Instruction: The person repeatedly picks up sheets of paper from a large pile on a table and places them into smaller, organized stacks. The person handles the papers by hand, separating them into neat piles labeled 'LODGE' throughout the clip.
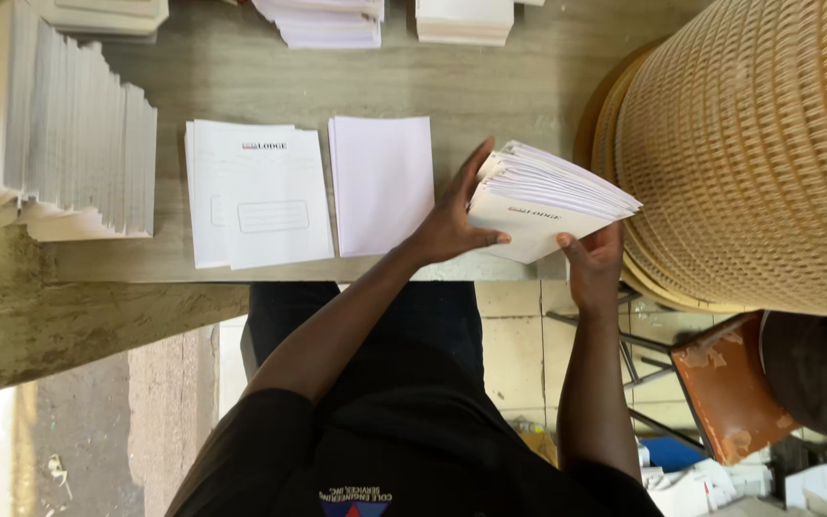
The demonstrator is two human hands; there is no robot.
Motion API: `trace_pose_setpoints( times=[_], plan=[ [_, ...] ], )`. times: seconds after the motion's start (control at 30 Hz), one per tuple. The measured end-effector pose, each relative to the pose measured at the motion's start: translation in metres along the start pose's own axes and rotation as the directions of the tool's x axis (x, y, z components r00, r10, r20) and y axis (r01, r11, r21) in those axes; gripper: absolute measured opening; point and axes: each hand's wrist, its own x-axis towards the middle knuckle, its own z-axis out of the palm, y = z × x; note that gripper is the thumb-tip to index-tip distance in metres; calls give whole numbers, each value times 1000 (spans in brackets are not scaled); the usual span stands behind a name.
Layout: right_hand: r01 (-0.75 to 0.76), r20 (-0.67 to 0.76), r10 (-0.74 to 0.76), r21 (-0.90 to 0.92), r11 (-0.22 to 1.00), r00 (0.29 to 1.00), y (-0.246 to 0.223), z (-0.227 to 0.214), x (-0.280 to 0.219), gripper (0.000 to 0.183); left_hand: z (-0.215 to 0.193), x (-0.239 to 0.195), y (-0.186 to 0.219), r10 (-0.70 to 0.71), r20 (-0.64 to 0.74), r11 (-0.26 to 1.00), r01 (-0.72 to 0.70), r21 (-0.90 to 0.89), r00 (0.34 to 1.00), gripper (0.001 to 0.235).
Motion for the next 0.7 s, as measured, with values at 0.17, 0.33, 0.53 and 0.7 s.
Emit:
trace_pose_setpoints(
  times=[0.17,0.33,0.53,0.7],
  plan=[
    [-44,-12,44,-29,999,999,39,4,-7,74,19,0,-29,100,-54,995,-98,33,994,129],
    [-32,-17,30,-90,995,999,35,-22,-1,74,32,0,-13,176,-50,982,-172,81,983,125],
    [-86,55,95,-142,986,994,49,-34,-21,78,19,-10,-26,169,22,973,-171,156,985,134],
    [-124,65,134,-147,981,989,46,-37,-21,71,16,-15,-27,73,40,971,-80,227,997,140]
  ],
)
